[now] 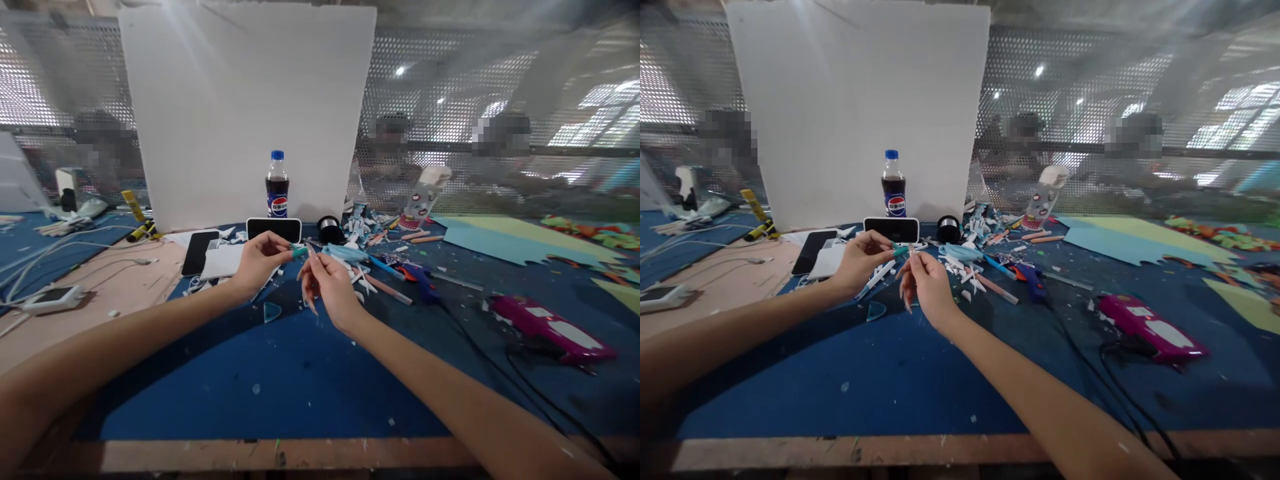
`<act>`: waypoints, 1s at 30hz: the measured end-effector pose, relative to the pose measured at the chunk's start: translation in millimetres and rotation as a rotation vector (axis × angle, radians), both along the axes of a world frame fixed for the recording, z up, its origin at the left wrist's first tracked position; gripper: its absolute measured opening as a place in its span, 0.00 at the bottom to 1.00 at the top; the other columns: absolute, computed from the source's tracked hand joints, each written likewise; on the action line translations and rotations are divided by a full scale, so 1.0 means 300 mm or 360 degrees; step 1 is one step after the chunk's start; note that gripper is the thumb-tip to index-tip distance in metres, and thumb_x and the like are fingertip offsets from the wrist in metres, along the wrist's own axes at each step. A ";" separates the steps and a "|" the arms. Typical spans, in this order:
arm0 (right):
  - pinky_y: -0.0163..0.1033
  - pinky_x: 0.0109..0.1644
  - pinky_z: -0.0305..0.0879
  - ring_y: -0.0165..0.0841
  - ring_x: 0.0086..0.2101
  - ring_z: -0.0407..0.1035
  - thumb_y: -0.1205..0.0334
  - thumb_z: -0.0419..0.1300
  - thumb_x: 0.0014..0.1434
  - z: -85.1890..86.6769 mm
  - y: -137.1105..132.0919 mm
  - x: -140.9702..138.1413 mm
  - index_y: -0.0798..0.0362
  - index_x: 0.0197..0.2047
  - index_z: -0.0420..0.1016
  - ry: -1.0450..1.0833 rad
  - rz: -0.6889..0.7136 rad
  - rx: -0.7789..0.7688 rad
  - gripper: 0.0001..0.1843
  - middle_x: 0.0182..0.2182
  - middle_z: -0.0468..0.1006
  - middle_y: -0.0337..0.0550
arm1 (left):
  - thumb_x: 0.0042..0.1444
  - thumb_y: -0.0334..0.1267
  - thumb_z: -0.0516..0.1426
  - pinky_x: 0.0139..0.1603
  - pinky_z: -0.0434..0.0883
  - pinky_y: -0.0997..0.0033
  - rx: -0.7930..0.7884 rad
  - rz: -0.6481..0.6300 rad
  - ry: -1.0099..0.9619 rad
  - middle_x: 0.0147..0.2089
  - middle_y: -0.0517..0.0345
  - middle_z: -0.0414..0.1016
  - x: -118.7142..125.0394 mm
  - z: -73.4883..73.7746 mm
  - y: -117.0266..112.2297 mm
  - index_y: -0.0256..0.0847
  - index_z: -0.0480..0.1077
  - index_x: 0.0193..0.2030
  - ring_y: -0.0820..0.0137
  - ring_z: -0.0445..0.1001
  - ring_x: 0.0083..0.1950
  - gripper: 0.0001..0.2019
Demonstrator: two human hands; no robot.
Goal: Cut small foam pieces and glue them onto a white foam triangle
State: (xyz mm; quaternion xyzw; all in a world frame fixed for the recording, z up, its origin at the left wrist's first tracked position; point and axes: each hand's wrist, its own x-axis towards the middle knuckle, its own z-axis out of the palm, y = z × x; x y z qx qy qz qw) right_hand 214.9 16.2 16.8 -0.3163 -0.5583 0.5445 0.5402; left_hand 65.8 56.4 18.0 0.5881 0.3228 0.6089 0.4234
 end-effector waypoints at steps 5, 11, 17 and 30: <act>0.29 0.11 0.56 0.23 0.10 0.58 0.47 0.54 0.60 0.001 -0.018 -0.011 0.52 0.26 0.64 -0.0067 -0.0116 0.0026 0.19 0.13 0.64 0.30 | 0.43 0.37 0.65 0.29 0.68 0.72 0.0028 0.0026 0.0099 0.24 0.63 0.70 0.000 -0.017 -0.004 0.39 0.68 0.29 0.76 0.69 0.26 0.10; 0.29 0.13 0.56 0.23 0.11 0.58 0.47 0.52 0.62 -0.001 -0.034 -0.005 0.51 0.27 0.63 -0.0156 -0.0239 0.0178 0.18 0.13 0.63 0.29 | 0.51 0.40 0.60 0.40 0.73 0.66 0.0127 0.0063 0.0330 0.36 0.55 0.74 -0.027 0.005 -0.036 0.41 0.67 0.40 0.69 0.74 0.38 0.11; 0.29 0.13 0.56 0.23 0.10 0.57 0.52 0.52 0.63 -0.008 -0.028 0.021 0.52 0.23 0.63 -0.0349 -0.0297 0.0260 0.19 0.11 0.62 0.30 | 0.50 0.38 0.61 0.63 0.60 0.47 0.0318 -0.0009 0.1128 0.59 0.45 0.68 -0.150 -0.031 -0.199 0.42 0.63 0.57 0.54 0.65 0.61 0.26; 0.30 0.16 0.58 0.24 0.10 0.62 0.60 0.51 0.61 -0.025 -0.092 -0.024 0.50 0.21 0.60 -0.0909 -0.0240 0.0578 0.17 0.10 0.64 0.31 | 0.58 0.37 0.55 0.52 0.72 0.57 0.0228 -0.0172 0.1553 0.53 0.49 0.76 -0.228 -0.128 -0.205 0.46 0.54 0.64 0.57 0.75 0.54 0.27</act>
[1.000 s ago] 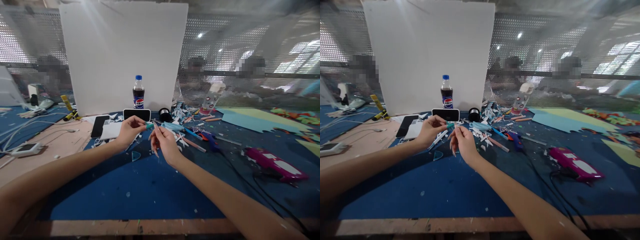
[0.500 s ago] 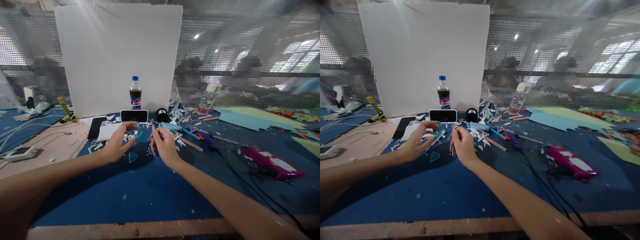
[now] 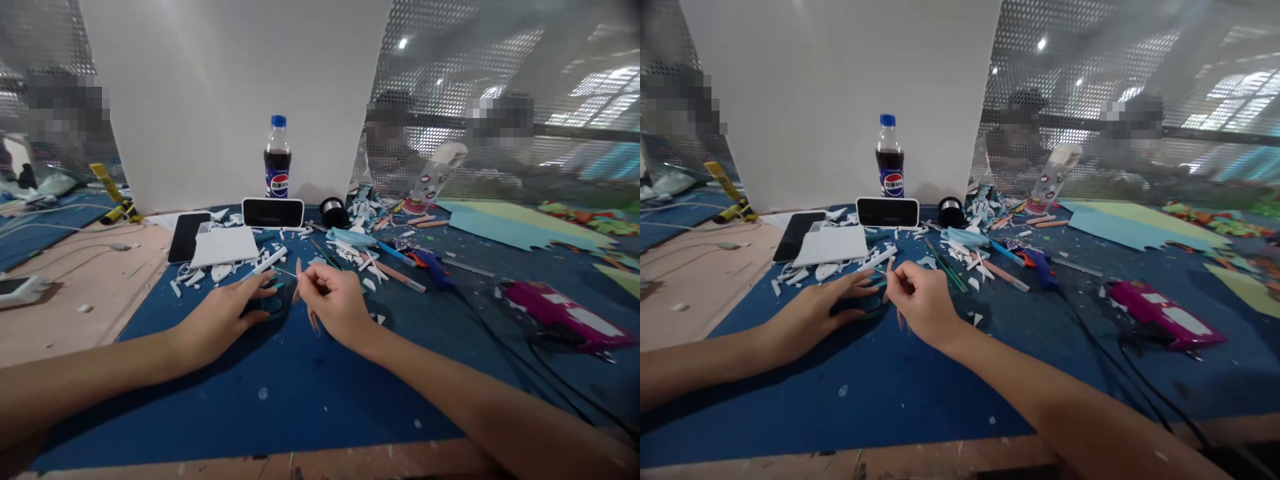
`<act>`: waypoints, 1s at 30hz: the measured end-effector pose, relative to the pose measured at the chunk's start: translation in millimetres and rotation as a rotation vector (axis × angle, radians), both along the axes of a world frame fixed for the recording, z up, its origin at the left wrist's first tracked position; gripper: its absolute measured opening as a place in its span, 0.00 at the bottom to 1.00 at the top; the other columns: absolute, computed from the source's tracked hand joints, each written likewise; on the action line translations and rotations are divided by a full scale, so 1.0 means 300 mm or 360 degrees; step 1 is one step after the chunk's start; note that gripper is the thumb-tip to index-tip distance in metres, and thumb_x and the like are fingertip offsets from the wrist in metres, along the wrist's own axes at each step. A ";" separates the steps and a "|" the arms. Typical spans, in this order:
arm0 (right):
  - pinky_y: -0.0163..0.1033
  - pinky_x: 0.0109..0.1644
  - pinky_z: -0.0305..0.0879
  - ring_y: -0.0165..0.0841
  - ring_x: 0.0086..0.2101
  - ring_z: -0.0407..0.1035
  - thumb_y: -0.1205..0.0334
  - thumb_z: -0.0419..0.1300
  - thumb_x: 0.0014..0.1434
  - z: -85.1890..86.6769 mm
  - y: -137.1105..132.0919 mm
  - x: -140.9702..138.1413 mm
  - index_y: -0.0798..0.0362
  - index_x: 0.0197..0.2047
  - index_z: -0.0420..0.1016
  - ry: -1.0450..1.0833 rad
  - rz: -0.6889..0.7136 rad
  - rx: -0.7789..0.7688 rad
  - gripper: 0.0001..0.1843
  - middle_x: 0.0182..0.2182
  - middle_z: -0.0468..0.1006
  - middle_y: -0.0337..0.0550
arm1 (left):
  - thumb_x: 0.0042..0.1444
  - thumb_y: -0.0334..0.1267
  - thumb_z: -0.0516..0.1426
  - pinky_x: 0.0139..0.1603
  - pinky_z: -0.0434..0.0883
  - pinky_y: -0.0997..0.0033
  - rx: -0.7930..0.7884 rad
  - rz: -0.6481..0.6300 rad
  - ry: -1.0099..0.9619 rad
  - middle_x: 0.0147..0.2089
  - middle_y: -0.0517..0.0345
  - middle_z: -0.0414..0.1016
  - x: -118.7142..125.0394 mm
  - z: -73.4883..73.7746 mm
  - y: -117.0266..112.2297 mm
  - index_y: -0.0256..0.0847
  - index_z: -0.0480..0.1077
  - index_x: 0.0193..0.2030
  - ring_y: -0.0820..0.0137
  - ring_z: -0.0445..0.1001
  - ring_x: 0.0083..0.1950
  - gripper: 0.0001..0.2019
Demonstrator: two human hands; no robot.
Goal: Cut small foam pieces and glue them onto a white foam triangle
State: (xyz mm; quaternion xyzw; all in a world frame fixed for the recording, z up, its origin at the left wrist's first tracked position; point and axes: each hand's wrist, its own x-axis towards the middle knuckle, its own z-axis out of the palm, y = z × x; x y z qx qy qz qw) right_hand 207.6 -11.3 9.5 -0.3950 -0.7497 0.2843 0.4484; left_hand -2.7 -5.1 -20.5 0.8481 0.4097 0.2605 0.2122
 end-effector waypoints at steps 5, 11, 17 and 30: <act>0.30 0.18 0.58 0.24 0.12 0.62 0.62 0.50 0.62 -0.006 -0.008 0.007 0.50 0.21 0.59 -0.0266 0.0023 0.0213 0.17 0.10 0.64 0.31 | 0.55 0.38 0.58 0.54 0.69 0.56 0.0127 0.0099 -0.0107 0.54 0.49 0.75 -0.016 -0.009 -0.004 0.47 0.53 0.64 0.57 0.73 0.54 0.31; 0.31 0.20 0.56 0.24 0.13 0.59 0.65 0.50 0.61 -0.009 -0.002 0.002 0.50 0.20 0.57 -0.0413 0.0059 0.0323 0.17 0.10 0.63 0.32 | 0.50 0.43 0.62 0.54 0.67 0.55 0.0023 0.0175 -0.0097 0.54 0.45 0.68 -0.019 -0.022 0.026 0.42 0.51 0.65 0.55 0.69 0.54 0.37; 0.31 0.21 0.55 0.24 0.15 0.59 0.64 0.50 0.61 -0.015 0.010 0.011 0.50 0.20 0.57 -0.0484 0.0031 0.0253 0.17 0.11 0.62 0.32 | 0.51 0.42 0.61 0.51 0.69 0.57 -0.0002 0.0149 -0.0081 0.46 0.52 0.67 -0.015 -0.006 0.021 0.45 0.57 0.61 0.58 0.69 0.49 0.30; 0.30 0.20 0.51 0.21 0.14 0.54 0.67 0.51 0.58 -0.006 -0.010 0.005 0.51 0.19 0.53 -0.0564 0.0034 0.0576 0.17 0.12 0.59 0.31 | 0.54 0.40 0.57 0.40 0.74 0.67 0.0086 0.0136 -0.0356 0.47 0.55 0.61 -0.015 0.019 0.009 0.48 0.71 0.42 0.70 0.72 0.36 0.09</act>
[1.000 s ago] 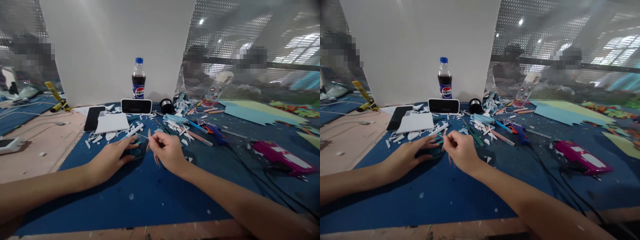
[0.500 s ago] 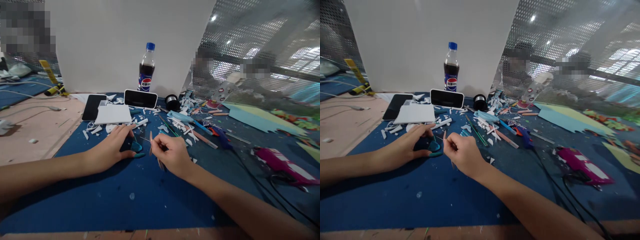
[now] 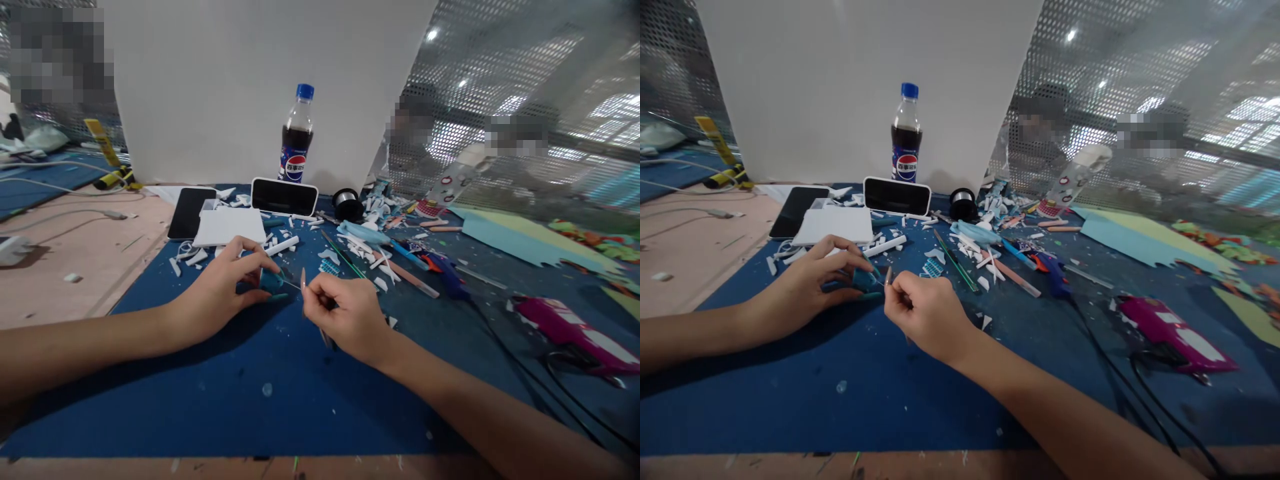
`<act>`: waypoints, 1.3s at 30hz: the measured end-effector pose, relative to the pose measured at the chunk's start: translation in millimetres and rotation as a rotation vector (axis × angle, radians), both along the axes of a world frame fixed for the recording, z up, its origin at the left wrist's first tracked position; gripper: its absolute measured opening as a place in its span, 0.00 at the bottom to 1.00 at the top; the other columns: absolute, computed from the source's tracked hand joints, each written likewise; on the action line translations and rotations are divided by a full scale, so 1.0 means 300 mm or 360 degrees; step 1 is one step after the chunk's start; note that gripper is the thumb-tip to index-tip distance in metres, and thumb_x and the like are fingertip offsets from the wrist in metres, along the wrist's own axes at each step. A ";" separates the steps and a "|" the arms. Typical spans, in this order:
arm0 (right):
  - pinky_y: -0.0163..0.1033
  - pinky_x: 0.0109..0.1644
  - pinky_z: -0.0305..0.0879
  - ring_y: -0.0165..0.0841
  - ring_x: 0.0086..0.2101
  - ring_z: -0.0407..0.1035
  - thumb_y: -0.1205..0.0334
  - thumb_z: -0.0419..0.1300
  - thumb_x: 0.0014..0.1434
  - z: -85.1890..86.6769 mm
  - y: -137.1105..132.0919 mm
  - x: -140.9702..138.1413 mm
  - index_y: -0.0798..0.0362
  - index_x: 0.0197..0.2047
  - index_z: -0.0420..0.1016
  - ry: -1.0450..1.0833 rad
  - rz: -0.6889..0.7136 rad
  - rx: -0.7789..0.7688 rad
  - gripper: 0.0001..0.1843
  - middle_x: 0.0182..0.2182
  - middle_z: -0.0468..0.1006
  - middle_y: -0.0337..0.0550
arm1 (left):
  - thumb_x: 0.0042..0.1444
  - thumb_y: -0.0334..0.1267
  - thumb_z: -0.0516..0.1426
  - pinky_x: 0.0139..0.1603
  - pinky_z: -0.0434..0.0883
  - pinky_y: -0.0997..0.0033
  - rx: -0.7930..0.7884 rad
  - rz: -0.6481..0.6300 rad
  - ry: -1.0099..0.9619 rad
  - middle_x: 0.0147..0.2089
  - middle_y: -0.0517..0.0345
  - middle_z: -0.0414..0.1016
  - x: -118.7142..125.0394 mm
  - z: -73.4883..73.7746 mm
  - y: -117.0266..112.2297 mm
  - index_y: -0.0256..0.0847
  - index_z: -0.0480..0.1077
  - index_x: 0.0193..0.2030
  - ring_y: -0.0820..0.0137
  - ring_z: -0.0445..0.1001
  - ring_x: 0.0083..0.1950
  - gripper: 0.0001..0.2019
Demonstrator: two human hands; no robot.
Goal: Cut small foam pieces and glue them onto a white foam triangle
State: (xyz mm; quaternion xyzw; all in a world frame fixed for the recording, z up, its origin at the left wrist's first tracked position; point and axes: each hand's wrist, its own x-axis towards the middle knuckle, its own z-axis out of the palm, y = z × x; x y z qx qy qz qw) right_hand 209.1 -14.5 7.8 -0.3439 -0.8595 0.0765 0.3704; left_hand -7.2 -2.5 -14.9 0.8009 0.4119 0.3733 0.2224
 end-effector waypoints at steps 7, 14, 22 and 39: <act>0.30 0.20 0.49 0.21 0.14 0.52 0.67 0.51 0.58 -0.008 -0.002 -0.004 0.51 0.19 0.53 -0.0062 -0.0026 0.0104 0.17 0.13 0.56 0.30 | 0.50 0.38 0.61 0.28 0.68 0.72 0.0010 0.0028 0.0044 0.28 0.63 0.69 0.008 0.014 -0.001 0.48 0.72 0.42 0.71 0.68 0.26 0.11; 0.30 0.20 0.48 0.21 0.14 0.52 0.69 0.51 0.58 -0.014 0.005 -0.007 0.51 0.20 0.52 -0.0048 0.0028 0.0064 0.16 0.13 0.54 0.30 | 0.54 0.39 0.59 0.29 0.67 0.73 0.0009 0.0017 0.0116 0.29 0.62 0.70 0.009 0.028 -0.011 0.44 0.71 0.43 0.71 0.69 0.27 0.10; 0.31 0.22 0.47 0.22 0.15 0.53 0.70 0.50 0.56 -0.012 0.001 -0.007 0.52 0.22 0.53 -0.0117 0.0030 -0.0119 0.13 0.14 0.55 0.30 | 0.57 0.40 0.58 0.31 0.68 0.74 0.0162 -0.0035 0.0241 0.30 0.63 0.67 0.012 0.038 -0.031 0.41 0.69 0.45 0.73 0.69 0.29 0.11; 0.32 0.22 0.47 0.24 0.17 0.54 0.67 0.48 0.63 -0.006 -0.017 -0.025 0.54 0.26 0.61 -0.0205 0.0038 -0.0029 0.13 0.16 0.59 0.32 | 0.57 0.40 0.57 0.29 0.69 0.74 0.0136 -0.0061 0.0233 0.28 0.63 0.71 0.018 0.047 -0.041 0.39 0.70 0.45 0.73 0.71 0.27 0.11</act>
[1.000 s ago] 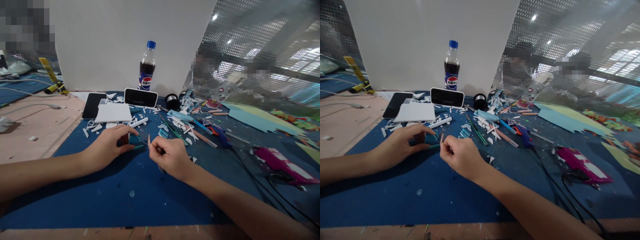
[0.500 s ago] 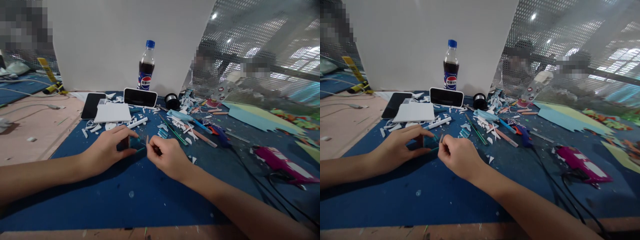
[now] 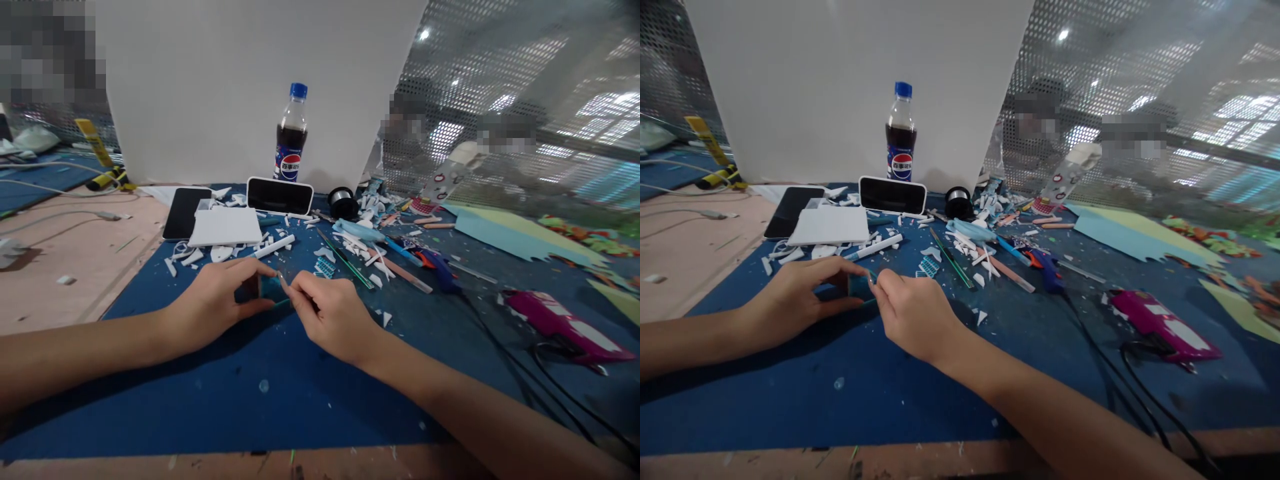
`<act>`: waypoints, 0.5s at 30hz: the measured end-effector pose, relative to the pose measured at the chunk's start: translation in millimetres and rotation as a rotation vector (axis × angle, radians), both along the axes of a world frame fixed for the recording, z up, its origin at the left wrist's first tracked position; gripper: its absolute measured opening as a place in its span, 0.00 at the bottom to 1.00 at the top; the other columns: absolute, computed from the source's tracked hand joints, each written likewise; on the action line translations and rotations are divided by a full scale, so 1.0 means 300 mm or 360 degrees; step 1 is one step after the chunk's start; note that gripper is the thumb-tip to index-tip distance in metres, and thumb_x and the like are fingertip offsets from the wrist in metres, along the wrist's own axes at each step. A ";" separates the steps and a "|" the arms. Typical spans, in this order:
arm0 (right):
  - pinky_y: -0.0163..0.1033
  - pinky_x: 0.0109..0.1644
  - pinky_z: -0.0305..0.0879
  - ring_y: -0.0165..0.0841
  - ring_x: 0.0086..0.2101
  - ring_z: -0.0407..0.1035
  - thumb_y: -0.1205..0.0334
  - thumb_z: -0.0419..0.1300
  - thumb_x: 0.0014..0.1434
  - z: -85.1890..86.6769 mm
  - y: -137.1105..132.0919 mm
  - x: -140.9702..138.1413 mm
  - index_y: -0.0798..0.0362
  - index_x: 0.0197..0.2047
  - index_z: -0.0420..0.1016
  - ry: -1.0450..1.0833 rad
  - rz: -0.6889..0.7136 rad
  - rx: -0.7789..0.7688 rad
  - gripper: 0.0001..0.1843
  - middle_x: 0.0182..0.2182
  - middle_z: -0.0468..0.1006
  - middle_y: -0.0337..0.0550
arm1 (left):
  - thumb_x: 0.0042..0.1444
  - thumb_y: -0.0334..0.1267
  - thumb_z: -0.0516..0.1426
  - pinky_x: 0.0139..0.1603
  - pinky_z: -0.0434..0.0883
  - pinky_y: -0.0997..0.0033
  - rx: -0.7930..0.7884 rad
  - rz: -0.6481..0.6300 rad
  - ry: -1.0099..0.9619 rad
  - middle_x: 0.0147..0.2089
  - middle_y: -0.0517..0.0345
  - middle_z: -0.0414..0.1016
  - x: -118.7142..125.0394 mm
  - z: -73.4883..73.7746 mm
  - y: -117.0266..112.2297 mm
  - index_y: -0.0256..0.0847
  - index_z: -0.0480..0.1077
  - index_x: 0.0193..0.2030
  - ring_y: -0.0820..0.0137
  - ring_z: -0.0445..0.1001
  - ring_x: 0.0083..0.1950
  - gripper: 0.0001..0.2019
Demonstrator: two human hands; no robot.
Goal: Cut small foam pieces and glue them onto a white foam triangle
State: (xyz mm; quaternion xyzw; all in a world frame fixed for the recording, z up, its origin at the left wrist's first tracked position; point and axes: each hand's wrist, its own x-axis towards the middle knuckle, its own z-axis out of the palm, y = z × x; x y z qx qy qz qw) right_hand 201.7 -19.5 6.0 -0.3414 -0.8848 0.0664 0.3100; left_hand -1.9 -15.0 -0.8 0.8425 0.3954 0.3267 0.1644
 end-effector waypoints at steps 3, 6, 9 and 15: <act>0.32 0.22 0.48 0.23 0.16 0.53 0.68 0.49 0.63 -0.004 0.000 -0.002 0.54 0.25 0.60 0.0030 0.0022 0.0070 0.13 0.16 0.58 0.32 | 0.56 0.39 0.59 0.29 0.69 0.75 -0.0018 0.0009 -0.0021 0.27 0.63 0.72 0.000 -0.001 0.000 0.40 0.70 0.44 0.73 0.71 0.26 0.11; 0.32 0.21 0.47 0.23 0.16 0.51 0.69 0.49 0.63 -0.008 0.002 -0.005 0.53 0.25 0.59 0.0032 0.0049 0.0123 0.14 0.16 0.55 0.31 | 0.56 0.39 0.59 0.29 0.69 0.75 -0.0004 0.0001 -0.0034 0.28 0.63 0.72 0.000 -0.005 -0.001 0.40 0.70 0.44 0.73 0.72 0.27 0.11; 0.31 0.21 0.46 0.23 0.16 0.50 0.69 0.49 0.62 -0.010 0.002 -0.011 0.52 0.24 0.57 0.0038 0.0059 0.0166 0.14 0.16 0.54 0.31 | 0.55 0.39 0.59 0.29 0.69 0.75 0.0019 0.0008 -0.0056 0.27 0.63 0.73 -0.002 -0.007 -0.003 0.40 0.70 0.43 0.74 0.72 0.27 0.10; 0.31 0.21 0.46 0.23 0.16 0.50 0.70 0.50 0.62 -0.022 0.005 -0.017 0.53 0.24 0.58 0.0062 0.0045 0.0239 0.13 0.15 0.54 0.31 | 0.54 0.37 0.60 0.28 0.68 0.76 0.0042 0.0031 -0.0053 0.26 0.65 0.71 -0.004 -0.011 -0.004 0.40 0.71 0.43 0.75 0.71 0.26 0.09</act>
